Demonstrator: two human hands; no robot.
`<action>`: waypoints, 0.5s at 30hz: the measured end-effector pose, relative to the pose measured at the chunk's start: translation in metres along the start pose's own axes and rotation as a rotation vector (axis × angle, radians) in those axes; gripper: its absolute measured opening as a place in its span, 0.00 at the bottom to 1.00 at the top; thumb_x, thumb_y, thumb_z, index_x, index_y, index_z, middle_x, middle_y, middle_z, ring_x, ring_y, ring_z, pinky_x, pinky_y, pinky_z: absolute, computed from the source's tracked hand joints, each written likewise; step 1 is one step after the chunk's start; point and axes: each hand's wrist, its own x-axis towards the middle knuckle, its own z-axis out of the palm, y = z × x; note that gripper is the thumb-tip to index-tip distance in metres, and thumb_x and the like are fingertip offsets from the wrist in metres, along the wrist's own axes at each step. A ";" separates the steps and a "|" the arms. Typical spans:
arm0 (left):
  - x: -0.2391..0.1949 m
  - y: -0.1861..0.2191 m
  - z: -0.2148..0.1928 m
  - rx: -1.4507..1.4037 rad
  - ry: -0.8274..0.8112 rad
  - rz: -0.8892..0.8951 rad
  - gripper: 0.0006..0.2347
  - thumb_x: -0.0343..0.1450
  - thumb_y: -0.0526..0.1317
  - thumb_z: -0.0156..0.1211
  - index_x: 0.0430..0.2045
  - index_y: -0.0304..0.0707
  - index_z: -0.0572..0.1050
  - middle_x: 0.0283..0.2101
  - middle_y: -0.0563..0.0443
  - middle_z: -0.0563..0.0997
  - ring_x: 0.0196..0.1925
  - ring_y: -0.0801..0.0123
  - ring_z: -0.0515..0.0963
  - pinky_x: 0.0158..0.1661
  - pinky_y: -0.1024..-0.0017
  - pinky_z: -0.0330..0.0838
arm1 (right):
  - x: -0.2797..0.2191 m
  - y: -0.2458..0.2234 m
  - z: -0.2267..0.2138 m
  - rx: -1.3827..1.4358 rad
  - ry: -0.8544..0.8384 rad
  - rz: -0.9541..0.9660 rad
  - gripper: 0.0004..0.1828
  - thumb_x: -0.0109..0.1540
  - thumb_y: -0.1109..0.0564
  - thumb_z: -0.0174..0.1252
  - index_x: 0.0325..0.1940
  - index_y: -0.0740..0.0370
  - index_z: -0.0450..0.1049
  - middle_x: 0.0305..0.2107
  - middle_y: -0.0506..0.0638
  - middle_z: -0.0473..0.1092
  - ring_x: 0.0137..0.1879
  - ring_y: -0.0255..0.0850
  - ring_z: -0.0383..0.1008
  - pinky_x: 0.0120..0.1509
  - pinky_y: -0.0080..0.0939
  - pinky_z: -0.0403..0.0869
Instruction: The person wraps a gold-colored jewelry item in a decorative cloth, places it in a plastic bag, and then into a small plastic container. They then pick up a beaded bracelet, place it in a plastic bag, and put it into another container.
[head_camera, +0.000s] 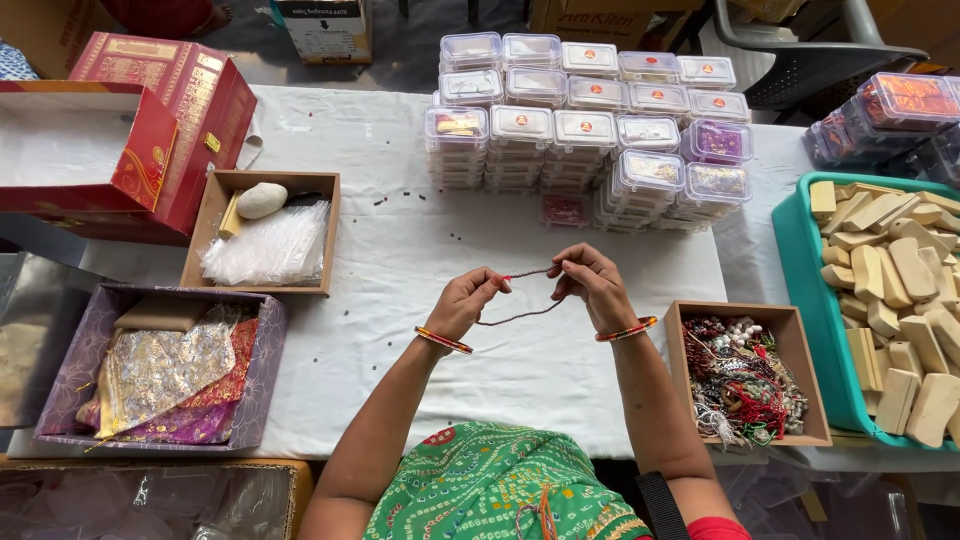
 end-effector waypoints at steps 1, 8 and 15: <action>-0.001 0.001 -0.001 0.031 0.017 0.010 0.16 0.79 0.50 0.53 0.36 0.37 0.80 0.21 0.61 0.66 0.21 0.82 0.60 0.24 0.80 0.58 | -0.001 0.005 -0.001 0.058 -0.041 0.044 0.08 0.69 0.58 0.54 0.46 0.65 0.74 0.37 0.54 0.77 0.38 0.41 0.78 0.45 0.43 0.79; -0.001 0.014 0.009 0.412 0.019 0.172 0.14 0.77 0.50 0.55 0.34 0.40 0.82 0.27 0.55 0.83 0.27 0.77 0.77 0.31 0.77 0.70 | -0.010 -0.014 0.056 -0.226 -0.283 -0.129 0.28 0.59 0.61 0.64 0.63 0.63 0.66 0.56 0.54 0.71 0.68 0.42 0.69 0.75 0.48 0.65; -0.010 0.024 -0.004 0.453 -0.041 0.144 0.10 0.72 0.45 0.59 0.36 0.38 0.83 0.27 0.55 0.84 0.28 0.77 0.81 0.30 0.75 0.74 | -0.012 0.012 0.054 -0.112 -0.307 0.135 0.26 0.63 0.55 0.64 0.65 0.58 0.66 0.38 0.46 0.71 0.48 0.35 0.75 0.57 0.38 0.78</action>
